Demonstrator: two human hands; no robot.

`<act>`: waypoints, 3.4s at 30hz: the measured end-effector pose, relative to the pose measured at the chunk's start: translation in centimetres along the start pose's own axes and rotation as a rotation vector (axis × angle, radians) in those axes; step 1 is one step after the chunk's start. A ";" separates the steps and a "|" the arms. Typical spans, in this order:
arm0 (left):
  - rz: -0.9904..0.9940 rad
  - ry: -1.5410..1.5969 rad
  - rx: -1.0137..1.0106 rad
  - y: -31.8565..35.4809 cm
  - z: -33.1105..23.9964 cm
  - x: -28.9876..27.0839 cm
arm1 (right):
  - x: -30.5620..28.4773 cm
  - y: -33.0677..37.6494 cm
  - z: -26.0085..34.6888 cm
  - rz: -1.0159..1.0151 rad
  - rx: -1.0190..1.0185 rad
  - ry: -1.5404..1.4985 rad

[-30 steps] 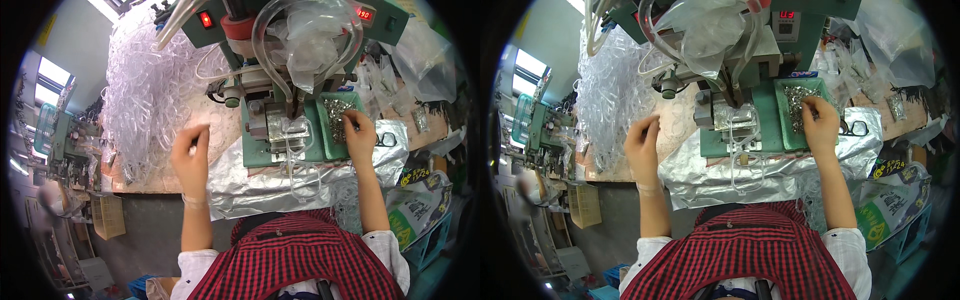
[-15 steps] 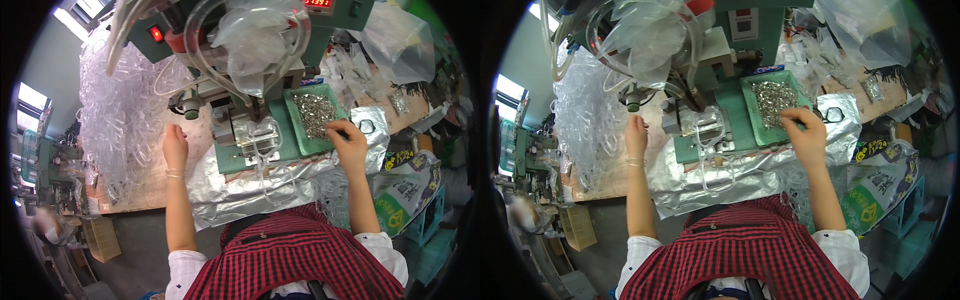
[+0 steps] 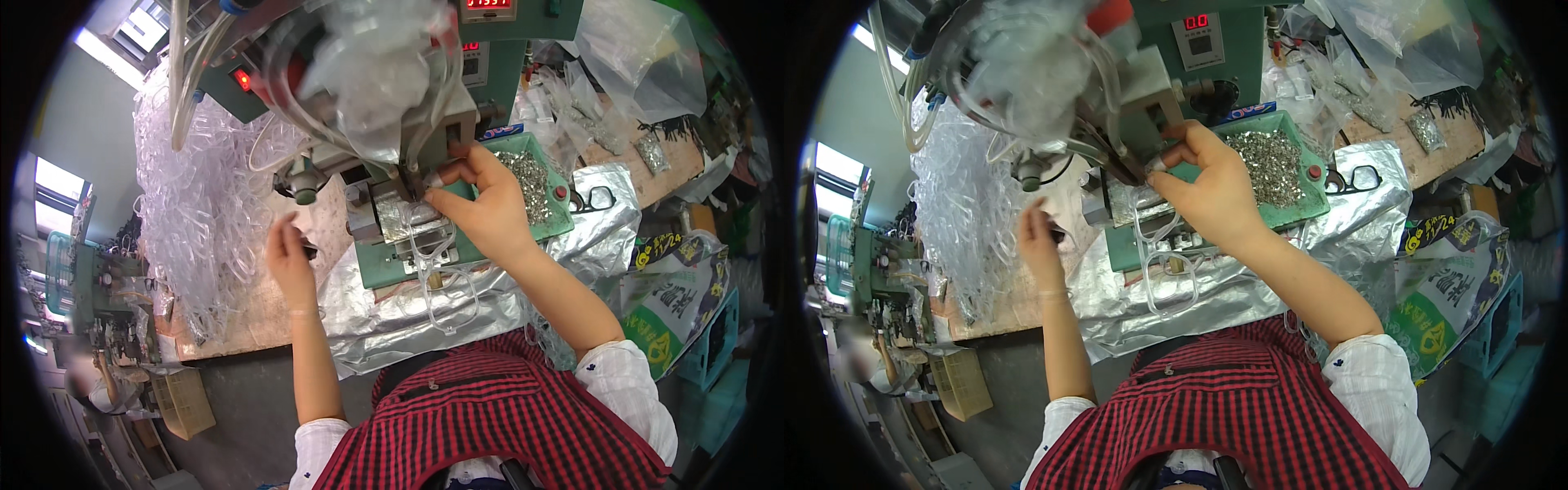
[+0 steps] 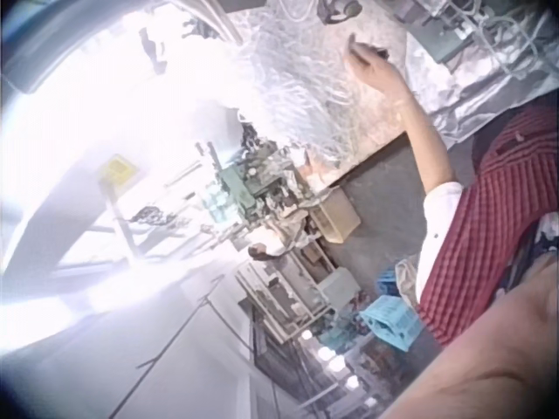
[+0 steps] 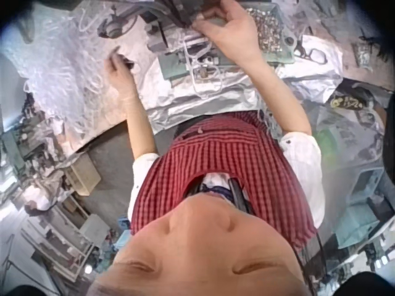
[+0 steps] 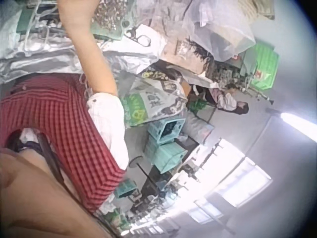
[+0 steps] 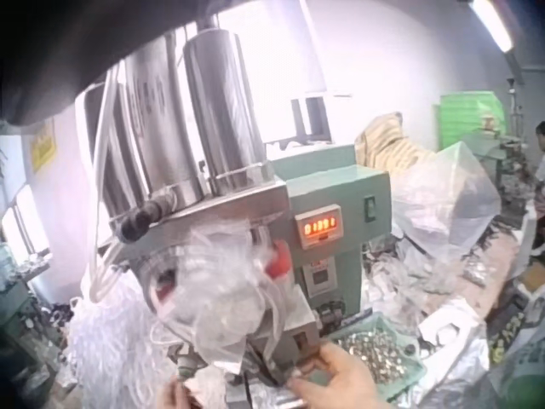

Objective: The person repeatedly picks small metallic components from a tray and places them into a machine fixture, then operates the machine to process each piece. The person removes the processed items and sets them aside, continuing the cycle with new components.

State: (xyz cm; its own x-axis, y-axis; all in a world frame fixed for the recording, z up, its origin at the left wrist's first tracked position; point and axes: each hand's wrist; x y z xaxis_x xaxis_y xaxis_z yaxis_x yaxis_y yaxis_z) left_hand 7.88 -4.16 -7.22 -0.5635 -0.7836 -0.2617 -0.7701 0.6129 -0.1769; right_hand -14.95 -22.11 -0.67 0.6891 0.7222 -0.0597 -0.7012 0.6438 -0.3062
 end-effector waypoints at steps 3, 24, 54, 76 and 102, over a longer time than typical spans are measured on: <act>0.104 0.521 0.571 2.2 -9.2 1.6 | 0.2 -0.2 -0.3 0.035 -0.004 -0.164; 0.403 -0.405 1.394 3.7 -9.5 7.3 | -9.4 4.8 -7.7 -0.169 -0.074 1.068; -0.017 -1.216 0.369 -4.8 11.4 -2.0 | -10.5 7.3 -6.3 -0.412 0.132 0.445; 0.093 0.464 0.748 3.8 -13.2 1.1 | 0.4 0.0 0.7 0.053 0.083 -0.147; 0.518 -0.484 1.385 6.1 -10.6 7.7 | -8.7 3.6 -8.1 -0.210 -0.168 1.006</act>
State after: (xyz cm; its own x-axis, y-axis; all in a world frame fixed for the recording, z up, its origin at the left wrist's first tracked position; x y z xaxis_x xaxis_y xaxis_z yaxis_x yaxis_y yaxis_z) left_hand -4.30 -7.52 -0.26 -0.3141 -0.5252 -0.7909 0.4916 0.6227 -0.6087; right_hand -21.94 -28.12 -8.99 0.6825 0.0055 -0.7308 -0.5682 0.6329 -0.5259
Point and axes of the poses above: each hand's wrist, its own y-axis away from the middle knuckle, its own x-axis out of the palm, z = x × y, and after that the axes turned 10 degrees about z, right-handed
